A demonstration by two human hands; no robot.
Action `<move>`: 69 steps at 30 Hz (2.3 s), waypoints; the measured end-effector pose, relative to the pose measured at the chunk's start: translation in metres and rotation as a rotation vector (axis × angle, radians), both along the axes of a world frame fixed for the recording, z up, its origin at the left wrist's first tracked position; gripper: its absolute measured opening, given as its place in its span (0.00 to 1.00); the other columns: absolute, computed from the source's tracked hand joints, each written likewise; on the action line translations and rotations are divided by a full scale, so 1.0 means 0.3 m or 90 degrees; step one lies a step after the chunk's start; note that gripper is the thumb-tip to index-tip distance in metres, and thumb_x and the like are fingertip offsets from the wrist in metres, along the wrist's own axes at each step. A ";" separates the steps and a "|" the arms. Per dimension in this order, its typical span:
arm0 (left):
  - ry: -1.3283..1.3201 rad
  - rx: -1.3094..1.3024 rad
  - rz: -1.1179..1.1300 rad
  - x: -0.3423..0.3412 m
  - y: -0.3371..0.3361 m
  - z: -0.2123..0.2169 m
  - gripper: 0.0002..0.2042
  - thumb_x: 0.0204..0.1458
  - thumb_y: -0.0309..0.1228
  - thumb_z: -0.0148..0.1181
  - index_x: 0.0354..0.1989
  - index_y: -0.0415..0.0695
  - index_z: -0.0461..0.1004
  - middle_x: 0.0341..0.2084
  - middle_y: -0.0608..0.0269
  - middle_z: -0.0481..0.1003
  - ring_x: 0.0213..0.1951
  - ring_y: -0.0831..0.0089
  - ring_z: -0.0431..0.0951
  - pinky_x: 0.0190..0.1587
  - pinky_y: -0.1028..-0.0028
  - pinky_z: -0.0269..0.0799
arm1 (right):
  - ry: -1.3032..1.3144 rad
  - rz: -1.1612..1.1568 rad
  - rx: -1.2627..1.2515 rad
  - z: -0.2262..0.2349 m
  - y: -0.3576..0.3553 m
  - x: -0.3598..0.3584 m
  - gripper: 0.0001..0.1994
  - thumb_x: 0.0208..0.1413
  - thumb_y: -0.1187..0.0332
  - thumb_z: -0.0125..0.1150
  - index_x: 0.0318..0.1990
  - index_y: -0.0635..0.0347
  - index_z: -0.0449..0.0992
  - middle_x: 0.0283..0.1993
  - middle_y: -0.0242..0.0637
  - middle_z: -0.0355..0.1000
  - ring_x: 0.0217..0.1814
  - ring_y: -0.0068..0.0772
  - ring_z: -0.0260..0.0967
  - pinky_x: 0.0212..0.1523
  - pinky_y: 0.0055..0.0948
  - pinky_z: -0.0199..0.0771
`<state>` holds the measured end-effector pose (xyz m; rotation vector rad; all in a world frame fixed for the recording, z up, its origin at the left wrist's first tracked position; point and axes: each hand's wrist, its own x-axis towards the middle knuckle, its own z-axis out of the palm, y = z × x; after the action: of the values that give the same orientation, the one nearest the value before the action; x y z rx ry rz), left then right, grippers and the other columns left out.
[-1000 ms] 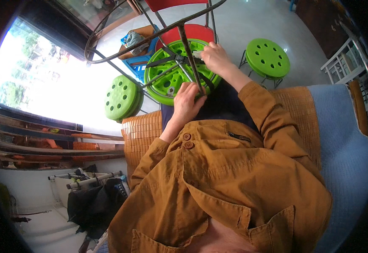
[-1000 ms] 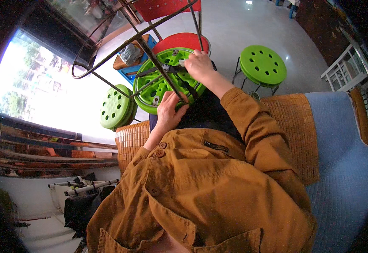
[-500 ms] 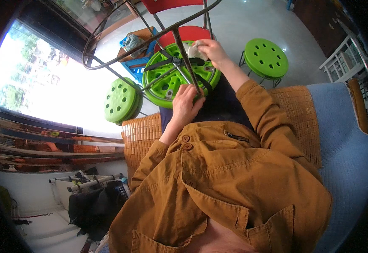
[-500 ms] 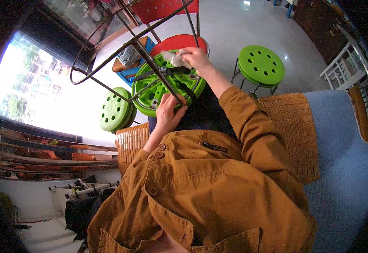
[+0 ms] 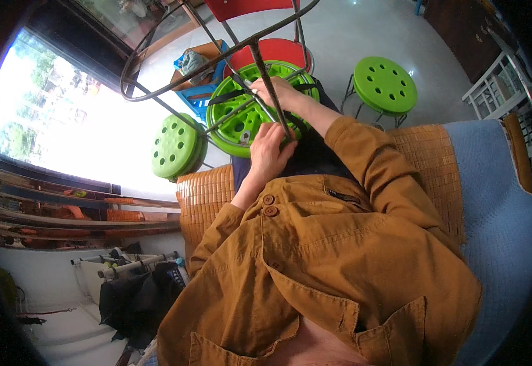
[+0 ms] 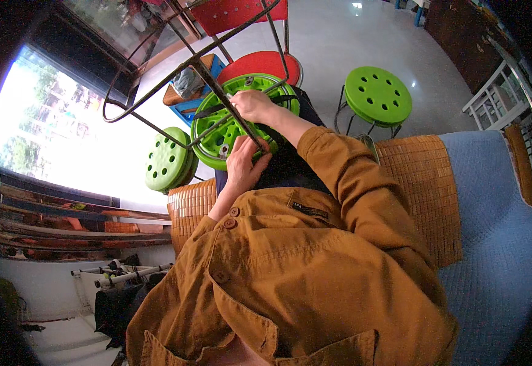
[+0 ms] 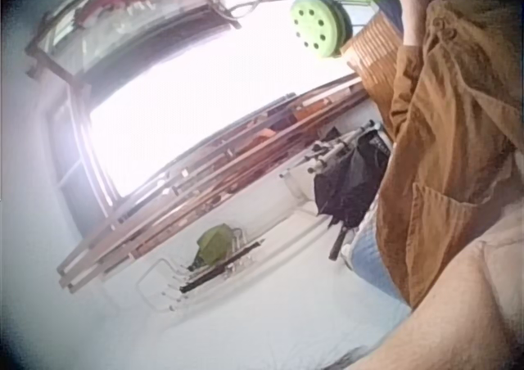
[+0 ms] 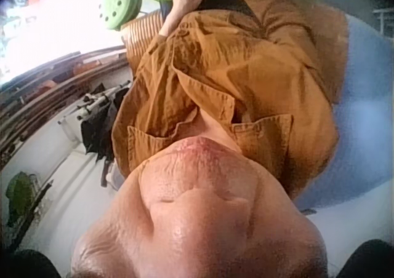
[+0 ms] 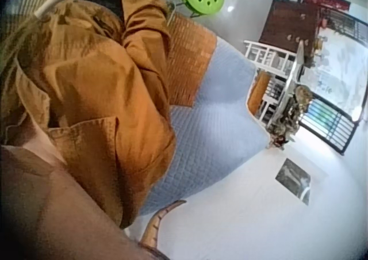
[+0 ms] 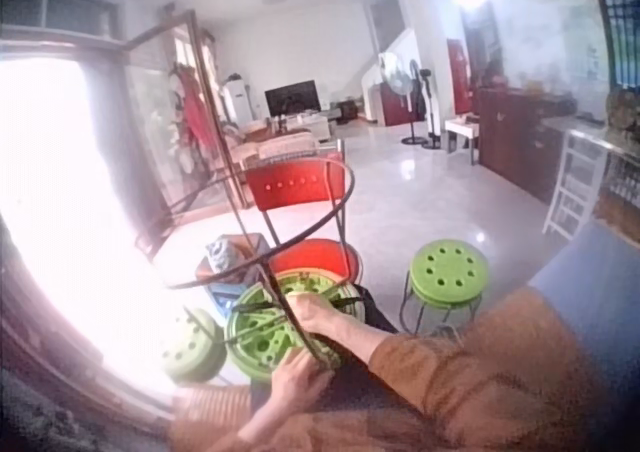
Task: The person wipes the metal frame and the woven seat of a green stool with a white cloth. They then pick up a second green stool and wipe its top surface and underside with the same cloth.
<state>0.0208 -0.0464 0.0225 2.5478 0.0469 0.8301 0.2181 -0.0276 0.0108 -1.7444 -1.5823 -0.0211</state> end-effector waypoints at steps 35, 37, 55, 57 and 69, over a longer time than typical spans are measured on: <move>0.023 -0.021 -0.007 -0.020 0.002 0.000 0.11 0.49 0.30 0.65 0.39 0.46 0.72 0.39 0.61 0.75 0.47 0.56 0.73 0.46 0.61 0.72 | -0.047 0.096 -0.242 0.068 0.038 0.145 0.18 0.48 0.77 0.56 0.47 0.51 0.83 0.44 0.50 0.79 0.46 0.53 0.77 0.48 0.41 0.76; 0.027 -0.012 -0.020 -0.023 0.000 0.006 0.11 0.49 0.31 0.65 0.39 0.46 0.72 0.39 0.61 0.75 0.47 0.56 0.73 0.46 0.60 0.72 | 0.061 0.134 -0.198 0.056 0.022 0.168 0.17 0.48 0.76 0.57 0.46 0.52 0.83 0.43 0.50 0.79 0.45 0.50 0.78 0.47 0.40 0.77; -0.022 -0.003 -0.012 -0.011 -0.005 0.014 0.13 0.45 0.31 0.66 0.38 0.44 0.71 0.35 0.59 0.72 0.44 0.54 0.72 0.43 0.60 0.72 | 0.004 0.015 -0.251 -0.014 0.158 0.213 0.17 0.49 0.78 0.55 0.48 0.63 0.80 0.46 0.48 0.79 0.51 0.41 0.77 0.52 0.37 0.76; -0.013 0.003 -0.013 -0.010 -0.001 0.003 0.14 0.45 0.30 0.66 0.38 0.44 0.70 0.35 0.59 0.72 0.44 0.54 0.72 0.42 0.60 0.72 | 0.061 0.160 -0.202 -0.005 0.128 0.233 0.16 0.46 0.79 0.55 0.44 0.66 0.81 0.43 0.48 0.80 0.49 0.37 0.78 0.50 0.33 0.76; -0.031 0.011 -0.029 -0.007 0.011 -0.011 0.14 0.45 0.30 0.67 0.38 0.43 0.70 0.35 0.58 0.72 0.43 0.53 0.72 0.42 0.59 0.71 | 0.208 -0.079 0.006 0.016 0.200 0.242 0.12 0.52 0.70 0.60 0.42 0.60 0.82 0.39 0.40 0.81 0.39 0.28 0.78 0.40 0.31 0.75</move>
<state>0.0187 -0.0431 0.0192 2.5347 -0.0343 0.8772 0.2906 0.0324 0.0156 -1.7347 -1.2356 0.1868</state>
